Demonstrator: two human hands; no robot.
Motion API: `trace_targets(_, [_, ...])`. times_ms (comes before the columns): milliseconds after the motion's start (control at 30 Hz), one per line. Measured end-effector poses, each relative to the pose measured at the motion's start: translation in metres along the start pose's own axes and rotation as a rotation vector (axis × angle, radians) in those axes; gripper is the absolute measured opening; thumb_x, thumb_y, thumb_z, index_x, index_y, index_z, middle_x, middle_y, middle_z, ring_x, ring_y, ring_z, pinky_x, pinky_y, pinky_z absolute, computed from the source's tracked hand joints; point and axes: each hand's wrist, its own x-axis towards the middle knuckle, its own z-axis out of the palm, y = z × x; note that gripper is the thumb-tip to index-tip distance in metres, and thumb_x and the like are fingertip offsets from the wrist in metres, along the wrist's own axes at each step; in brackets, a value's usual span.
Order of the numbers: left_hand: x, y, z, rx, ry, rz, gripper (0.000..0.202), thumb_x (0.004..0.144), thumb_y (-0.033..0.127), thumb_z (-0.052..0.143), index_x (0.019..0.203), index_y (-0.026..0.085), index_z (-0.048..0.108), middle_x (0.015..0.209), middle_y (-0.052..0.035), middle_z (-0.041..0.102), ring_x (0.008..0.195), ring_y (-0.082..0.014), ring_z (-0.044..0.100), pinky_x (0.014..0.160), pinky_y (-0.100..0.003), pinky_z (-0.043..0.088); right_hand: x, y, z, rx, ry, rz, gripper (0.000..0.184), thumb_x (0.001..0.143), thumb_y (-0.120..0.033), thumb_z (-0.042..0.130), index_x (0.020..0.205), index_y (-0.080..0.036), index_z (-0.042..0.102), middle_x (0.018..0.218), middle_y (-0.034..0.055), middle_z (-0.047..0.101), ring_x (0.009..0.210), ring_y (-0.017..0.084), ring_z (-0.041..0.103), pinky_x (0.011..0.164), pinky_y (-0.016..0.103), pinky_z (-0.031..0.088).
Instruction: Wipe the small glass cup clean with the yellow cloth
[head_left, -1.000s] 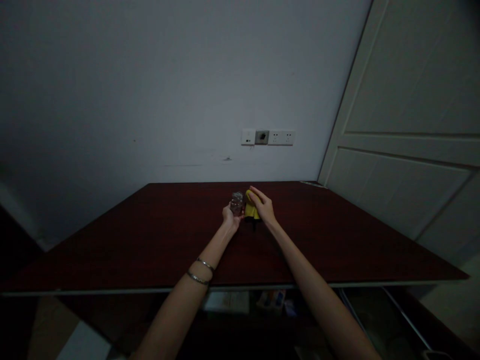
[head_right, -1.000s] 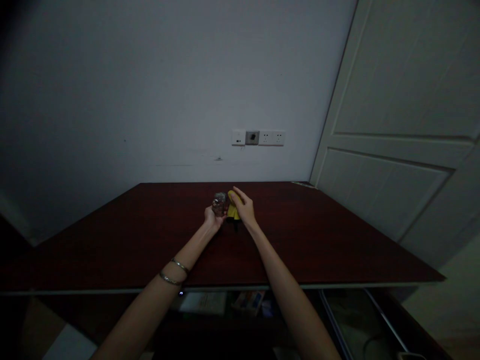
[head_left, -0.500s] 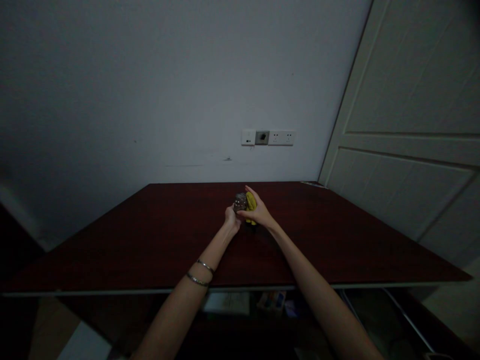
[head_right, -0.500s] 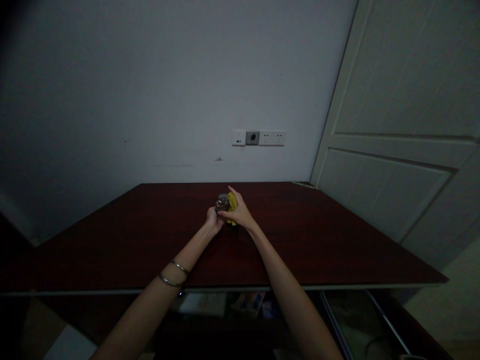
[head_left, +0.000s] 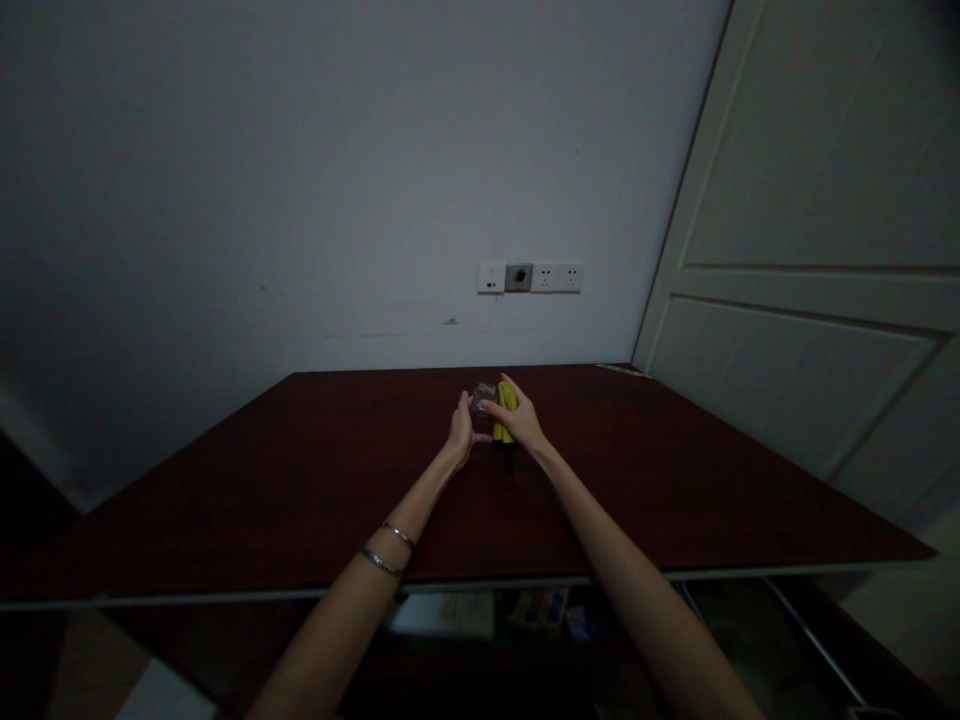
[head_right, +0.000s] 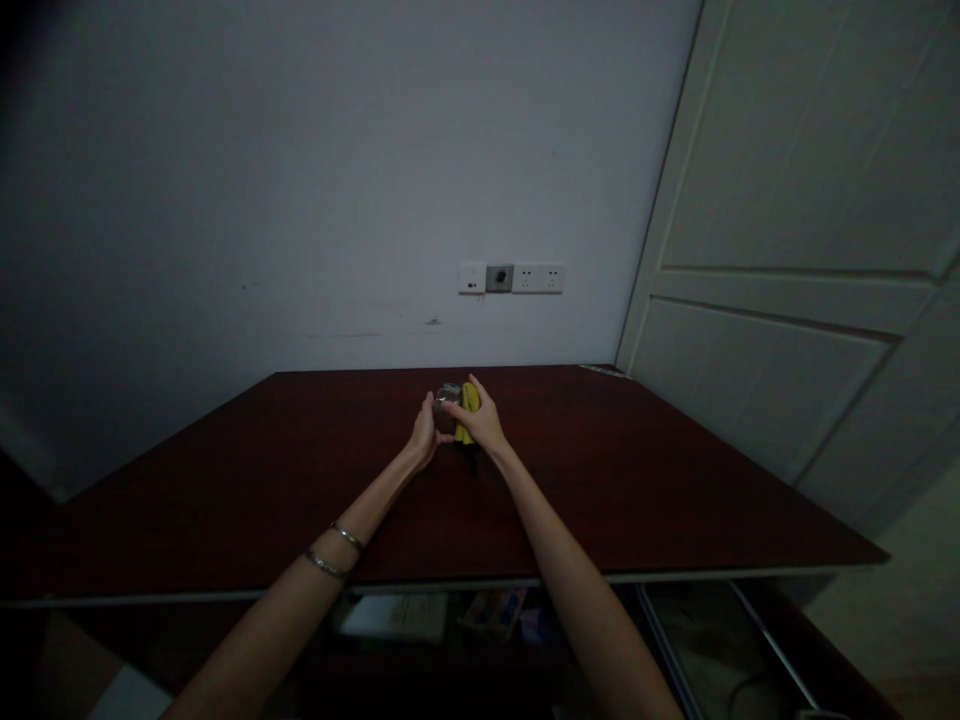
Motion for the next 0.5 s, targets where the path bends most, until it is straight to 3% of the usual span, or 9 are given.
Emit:
trace_targets(100, [0.0, 0.004, -0.008, 0.003, -0.175, 0.015, 0.044, 0.077, 0.051, 0.047, 0.1, 0.017, 0.059, 0.085, -0.0103, 0.064, 0.065, -0.018, 0.062, 0.049, -0.028, 0.051, 0.004, 0.001, -0.002, 0.001, 0.026, 0.043, 0.077, 0.058, -0.042, 0.07, 0.125, -0.014, 0.044, 0.109, 0.0128, 0.061, 0.093, 0.023, 0.061, 0.082, 0.036, 0.05])
trace_targets(200, [0.0, 0.009, -0.021, 0.081, -0.326, 0.011, 0.057, 0.061, 0.028, 0.072, 0.113, 0.02, 0.051, 0.086, -0.0084, 0.064, 0.061, -0.0161, 0.062, 0.051, -0.027, 0.052, 0.005, 0.001, -0.003, -0.002, 0.026, 0.078, 0.073, 0.058, -0.041, 0.07, 0.122, -0.013, 0.048, 0.105, 0.0119, 0.063, 0.088, 0.023, 0.062, 0.078, 0.037, 0.052])
trace_targets(333, [0.002, 0.012, -0.03, 0.163, -0.342, 0.044, 0.076, 0.051, 0.01, 0.076, 0.119, 0.02, 0.044, 0.087, -0.0084, 0.064, 0.059, -0.0161, 0.062, 0.049, -0.027, 0.052, 0.004, 0.001, -0.002, -0.024, -0.022, 0.073, 0.073, 0.057, -0.04, 0.071, 0.12, -0.011, 0.049, 0.104, 0.0121, 0.063, 0.089, 0.023, 0.062, 0.08, 0.038, 0.051])
trace_targets(500, [0.003, 0.011, -0.03, 0.247, -0.345, 0.114, 0.063, 0.05, 0.009, 0.076, 0.108, 0.015, 0.052, 0.085, -0.0084, 0.064, 0.063, -0.0178, 0.062, 0.048, -0.026, 0.052, 0.0, 0.002, 0.002, -0.029, -0.078, 0.055, 0.074, 0.056, -0.04, 0.072, 0.12, -0.012, 0.049, 0.105, 0.0125, 0.063, 0.09, 0.021, 0.062, 0.082, 0.036, 0.049])
